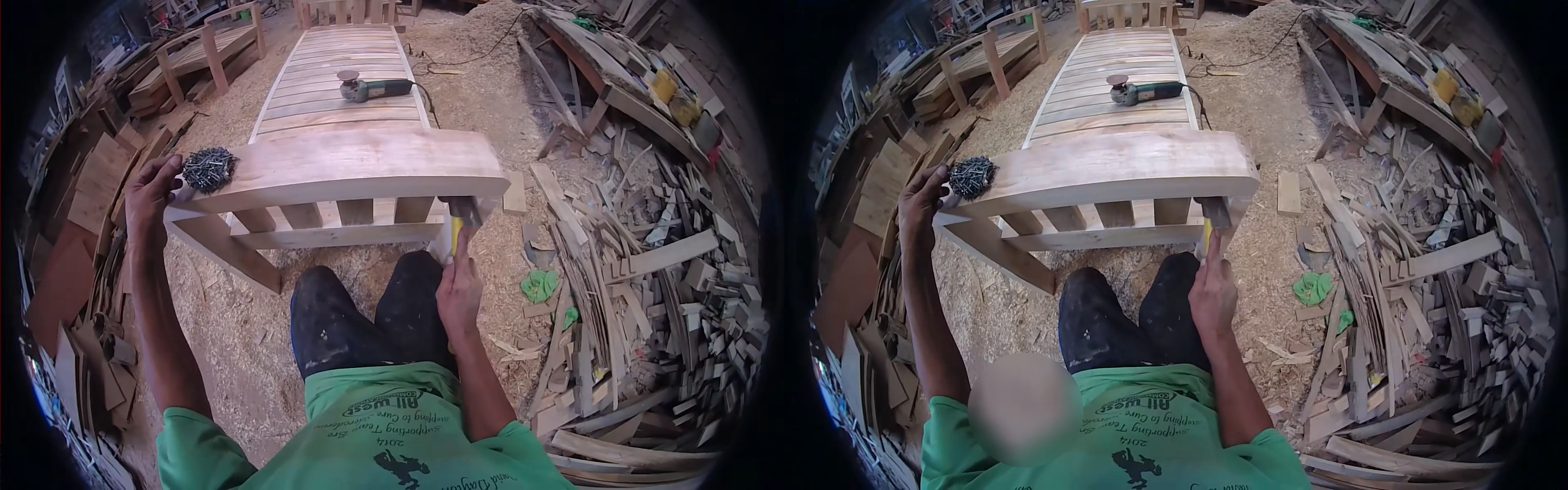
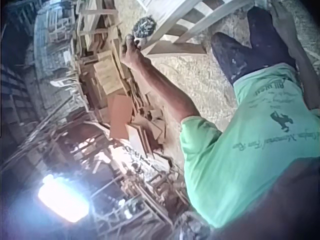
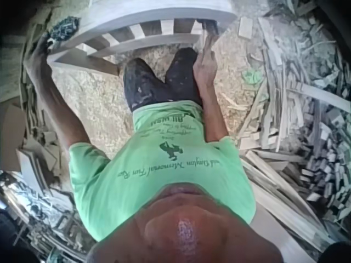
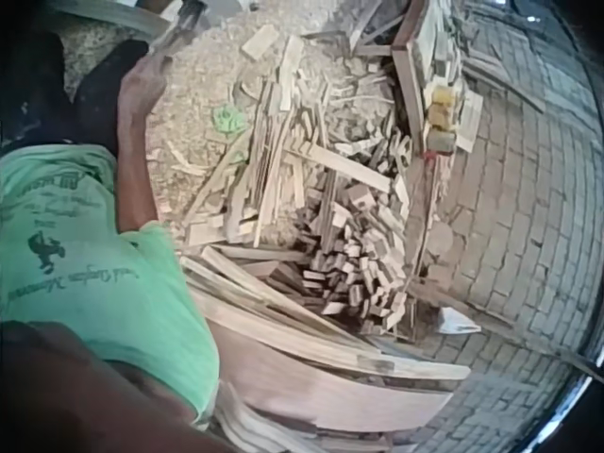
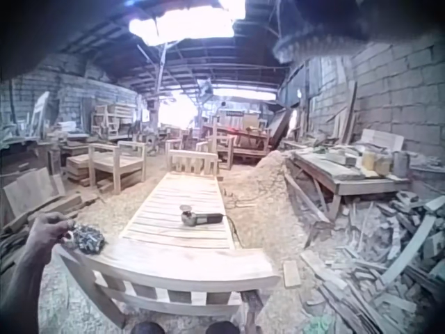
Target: The person assembles a wooden bench frame by nailing slats and side panels together. They use a hammer to drive nails into the joints, securing the structure on a workbench and later on the floor.
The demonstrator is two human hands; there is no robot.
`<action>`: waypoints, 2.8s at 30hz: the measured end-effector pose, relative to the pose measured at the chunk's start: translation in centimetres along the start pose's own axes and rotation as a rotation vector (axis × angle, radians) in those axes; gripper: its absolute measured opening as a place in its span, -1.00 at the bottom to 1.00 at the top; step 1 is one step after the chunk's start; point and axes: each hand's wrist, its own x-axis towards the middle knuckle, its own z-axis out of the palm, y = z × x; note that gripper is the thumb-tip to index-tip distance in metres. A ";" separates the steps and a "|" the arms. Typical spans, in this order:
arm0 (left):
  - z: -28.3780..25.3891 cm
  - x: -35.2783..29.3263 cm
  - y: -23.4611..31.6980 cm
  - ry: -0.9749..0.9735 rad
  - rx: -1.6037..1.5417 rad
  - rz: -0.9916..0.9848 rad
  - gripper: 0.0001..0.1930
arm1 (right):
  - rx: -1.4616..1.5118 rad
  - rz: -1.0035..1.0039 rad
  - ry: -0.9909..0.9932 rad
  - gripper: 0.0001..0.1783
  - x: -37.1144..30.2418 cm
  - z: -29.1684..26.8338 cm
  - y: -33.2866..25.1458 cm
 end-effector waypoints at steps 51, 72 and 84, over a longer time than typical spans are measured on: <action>25.7 -19.4 -12.9 0.016 -0.170 0.009 -0.85 | -0.048 0.006 -0.036 -0.23 -0.1 0.6 1.2; 39.7 -17.2 -19.2 0.314 0.046 0.023 -0.80 | 0.224 -0.169 -0.179 -0.26 -1.2 0.1 -2.7; 39.7 -17.2 -18.6 0.313 0.156 -0.019 -0.80 | 0.085 -0.241 -0.239 -0.28 1.7 2.0 -3.0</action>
